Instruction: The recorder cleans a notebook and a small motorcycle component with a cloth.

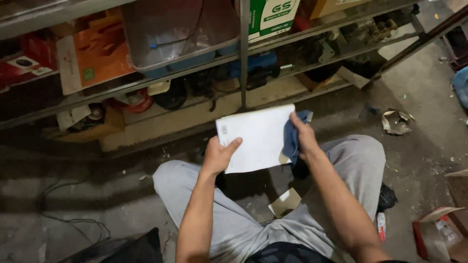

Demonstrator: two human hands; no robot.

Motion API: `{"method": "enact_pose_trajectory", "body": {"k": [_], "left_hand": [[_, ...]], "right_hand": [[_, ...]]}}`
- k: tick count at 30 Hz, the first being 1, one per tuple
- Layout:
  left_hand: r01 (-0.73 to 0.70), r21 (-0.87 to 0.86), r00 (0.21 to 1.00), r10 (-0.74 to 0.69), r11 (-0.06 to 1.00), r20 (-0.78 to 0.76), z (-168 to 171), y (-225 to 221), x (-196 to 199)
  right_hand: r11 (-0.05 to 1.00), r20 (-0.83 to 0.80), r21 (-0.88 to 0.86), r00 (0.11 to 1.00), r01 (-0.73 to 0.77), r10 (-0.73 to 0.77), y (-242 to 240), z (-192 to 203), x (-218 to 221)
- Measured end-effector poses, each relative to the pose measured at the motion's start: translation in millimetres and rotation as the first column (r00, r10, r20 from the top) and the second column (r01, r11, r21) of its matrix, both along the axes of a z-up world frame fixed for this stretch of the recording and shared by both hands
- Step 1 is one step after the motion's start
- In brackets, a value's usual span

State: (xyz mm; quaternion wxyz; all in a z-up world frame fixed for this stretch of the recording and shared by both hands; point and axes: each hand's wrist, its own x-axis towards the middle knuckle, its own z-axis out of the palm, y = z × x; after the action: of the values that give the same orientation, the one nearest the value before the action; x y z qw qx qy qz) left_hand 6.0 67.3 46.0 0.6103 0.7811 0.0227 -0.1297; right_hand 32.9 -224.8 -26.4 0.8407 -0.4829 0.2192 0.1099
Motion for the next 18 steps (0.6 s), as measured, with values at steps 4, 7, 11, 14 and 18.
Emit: {"method": "enact_pose_trajectory", "body": {"k": [4,7,11,14,18], "left_hand": [[-0.139,-0.010,0.989,0.139,0.990,0.051,11,8,6],[-0.099,-0.002,0.995,0.099,0.995,0.020,4,11,3],[0.059,0.003,0.998,-0.059,0.998,0.020,4,4,-1],[0.164,-0.010,0.986,-0.164,0.986,0.022,6,2,1],[0.114,-0.093,0.993,-0.111,0.989,0.038,5,5,6]], "right_hand": [[0.984,-0.047,-0.085,0.987,-0.156,0.153,25,15,-16],[0.985,-0.035,-0.127,0.993,-0.113,0.109,-1,-68,-8],[0.997,0.032,-0.081,0.999,0.021,-0.018,-22,-60,8],[0.997,0.124,-0.055,0.990,-0.060,0.067,-4,28,5],[0.977,0.003,0.213,1.000,0.027,-0.028,-8,36,9]]}}
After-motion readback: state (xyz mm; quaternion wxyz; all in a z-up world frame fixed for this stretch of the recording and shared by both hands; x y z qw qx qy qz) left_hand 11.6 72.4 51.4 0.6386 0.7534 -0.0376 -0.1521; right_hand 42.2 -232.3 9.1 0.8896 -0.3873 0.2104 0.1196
